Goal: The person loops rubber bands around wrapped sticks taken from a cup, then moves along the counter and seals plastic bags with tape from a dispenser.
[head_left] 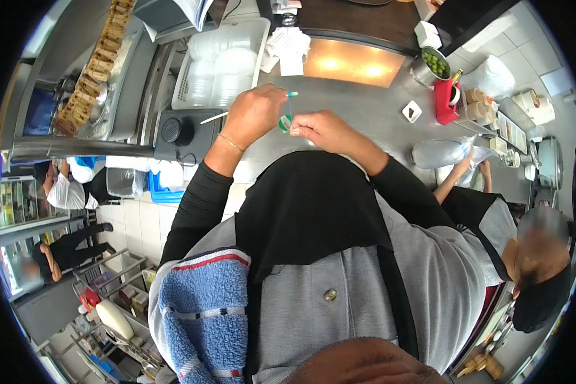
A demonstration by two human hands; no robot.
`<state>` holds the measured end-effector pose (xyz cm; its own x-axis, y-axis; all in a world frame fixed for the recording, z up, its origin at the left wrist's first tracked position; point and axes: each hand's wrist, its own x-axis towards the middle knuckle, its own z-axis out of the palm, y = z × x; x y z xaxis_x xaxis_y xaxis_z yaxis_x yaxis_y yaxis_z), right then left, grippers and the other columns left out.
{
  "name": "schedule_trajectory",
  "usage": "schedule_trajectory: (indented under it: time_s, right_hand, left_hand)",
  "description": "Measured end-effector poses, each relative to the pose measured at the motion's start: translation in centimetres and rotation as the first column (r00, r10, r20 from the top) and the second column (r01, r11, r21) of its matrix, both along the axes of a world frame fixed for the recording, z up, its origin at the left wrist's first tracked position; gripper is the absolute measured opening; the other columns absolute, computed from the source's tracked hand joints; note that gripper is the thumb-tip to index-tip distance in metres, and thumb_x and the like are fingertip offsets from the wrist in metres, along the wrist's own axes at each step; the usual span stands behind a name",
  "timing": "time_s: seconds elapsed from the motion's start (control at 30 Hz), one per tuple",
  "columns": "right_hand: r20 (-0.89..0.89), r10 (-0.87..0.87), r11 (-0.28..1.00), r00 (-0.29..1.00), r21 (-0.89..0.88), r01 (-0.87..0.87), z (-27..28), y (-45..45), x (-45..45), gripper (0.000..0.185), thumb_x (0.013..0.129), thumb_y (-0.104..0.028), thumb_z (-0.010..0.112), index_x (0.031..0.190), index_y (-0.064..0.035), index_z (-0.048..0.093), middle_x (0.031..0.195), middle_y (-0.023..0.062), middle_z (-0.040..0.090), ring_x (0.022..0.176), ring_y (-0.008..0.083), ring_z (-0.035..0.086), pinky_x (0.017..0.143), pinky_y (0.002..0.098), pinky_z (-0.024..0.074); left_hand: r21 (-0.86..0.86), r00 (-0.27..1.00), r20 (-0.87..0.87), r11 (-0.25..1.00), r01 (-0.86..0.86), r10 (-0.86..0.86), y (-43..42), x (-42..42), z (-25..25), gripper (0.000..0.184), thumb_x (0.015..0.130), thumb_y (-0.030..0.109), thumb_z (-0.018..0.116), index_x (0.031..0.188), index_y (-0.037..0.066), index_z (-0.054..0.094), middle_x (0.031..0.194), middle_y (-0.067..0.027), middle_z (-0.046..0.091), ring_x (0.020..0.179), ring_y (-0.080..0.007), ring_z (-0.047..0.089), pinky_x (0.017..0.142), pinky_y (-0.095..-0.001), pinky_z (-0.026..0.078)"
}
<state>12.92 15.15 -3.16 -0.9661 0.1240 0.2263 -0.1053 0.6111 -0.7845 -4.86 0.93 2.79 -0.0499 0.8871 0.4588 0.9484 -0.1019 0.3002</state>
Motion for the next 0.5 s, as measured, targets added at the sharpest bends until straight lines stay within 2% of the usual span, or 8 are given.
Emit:
schedule_trajectory:
  time_s: [0.1,0.2,0.27,0.3,0.33,0.4,0.43,0.5]
  right_hand:
    - [-0.09,-0.053,0.884,0.995,0.459,0.088,7.8,1.7,-0.1,0.015,0.101,-0.023,0.066,0.101,-0.0079,0.067,0.09,0.0071,0.073,0.078,0.0213,0.07,0.071,0.0371,0.0536]
    - [-0.109,-0.099,0.993,0.989,-0.082,0.09,6.0,6.2,-3.3,0.013,0.102,-0.022,0.064,0.1,-0.0098,0.068,0.084,-0.0003,0.069,0.075,0.0139,0.065,0.068,0.0334,0.0514]
    - [0.005,-0.18,0.878,0.984,-0.45,0.163,-1.8,6.5,-4.8,0.016,0.102,-0.026,0.066,0.098,-0.0118,0.071,0.086,-0.004,0.069,0.076,0.0105,0.063,0.068,0.0324,0.0514]
    - [0.008,-0.139,0.841,0.99,-0.527,0.122,-4.7,4.8,-4.0,0.014,0.102,-0.022,0.069,0.096,-0.0091,0.071,0.086,-0.0093,0.065,0.079,0.0051,0.057,0.069,0.0294,0.0505]
    - [0.086,-0.139,0.869,0.987,-0.468,0.163,-4.3,2.2,-2.6,0.01,0.1,-0.019,0.07,0.096,-0.009,0.071,0.083,-0.0058,0.066,0.077,0.0069,0.06,0.069,0.0299,0.0505]
    - [-0.123,-0.061,0.994,0.991,-0.093,0.049,-0.8,-0.5,-0.2,0.013,0.101,-0.021,0.069,0.096,-0.0093,0.071,0.08,-0.0039,0.064,0.075,0.0075,0.06,0.066,0.0298,0.05]
    - [-0.214,-0.004,0.995,0.977,0.1,0.026,1.5,-1.0,0.4,0.014,0.102,-0.022,0.068,0.096,-0.0095,0.071,0.078,-0.003,0.064,0.074,0.0078,0.06,0.065,0.0298,0.0497]
    - [-0.24,-0.006,0.961,0.971,0.267,0.072,6.8,1.0,-0.2,0.013,0.101,-0.021,0.069,0.097,-0.0089,0.072,0.078,-0.0019,0.066,0.072,0.0097,0.062,0.065,0.0306,0.0509]
  left_hand:
    - [-0.081,0.999,-0.003,0.996,0.04,-0.041,-0.4,1.1,-0.4,0.008,0.094,0.01,0.071,0.096,0.003,0.073,0.09,-0.0118,0.072,0.079,-0.0329,0.07,0.071,-0.0409,0.058]
    - [-0.004,0.996,0.022,0.996,0.086,-0.086,0.4,2.7,0.6,0.008,0.094,0.011,0.072,0.096,0.003,0.073,0.089,-0.0122,0.072,0.079,-0.0332,0.07,0.07,-0.0412,0.058]
    - [0.056,0.999,0.015,0.997,0.051,-0.052,0.5,2.2,1.4,0.009,0.093,0.012,0.073,0.096,0.003,0.073,0.087,-0.0128,0.071,0.078,-0.0337,0.07,0.07,-0.0414,0.058]
    - [0.082,1.0,0.017,0.996,0.024,-0.025,0.7,1.3,1.4,0.009,0.093,0.012,0.073,0.096,0.003,0.073,0.087,-0.0127,0.071,0.078,-0.0337,0.07,0.07,-0.0414,0.058]
    - [0.101,1.0,0.024,0.995,-0.009,0.006,0.7,0.4,1.0,0.009,0.093,0.012,0.073,0.096,0.003,0.073,0.088,-0.0127,0.071,0.078,-0.0336,0.07,0.07,-0.0413,0.058]
    - [0.074,0.999,0.025,0.996,-0.048,0.046,0.1,-0.6,0.3,0.009,0.093,0.012,0.073,0.097,0.003,0.074,0.088,-0.0126,0.071,0.079,-0.0336,0.07,0.07,-0.0411,0.058]
    - [0.032,0.999,0.014,0.998,-0.045,0.045,-0.1,-0.8,-0.1,0.009,0.093,0.011,0.073,0.097,0.003,0.074,0.089,-0.0126,0.071,0.079,-0.0336,0.07,0.07,-0.041,0.058]
    - [-0.035,1.0,-0.004,0.999,-0.001,0.001,-0.3,0.0,-0.7,0.009,0.093,0.011,0.073,0.097,0.003,0.074,0.09,-0.0126,0.071,0.079,-0.0336,0.07,0.07,-0.0412,0.058]
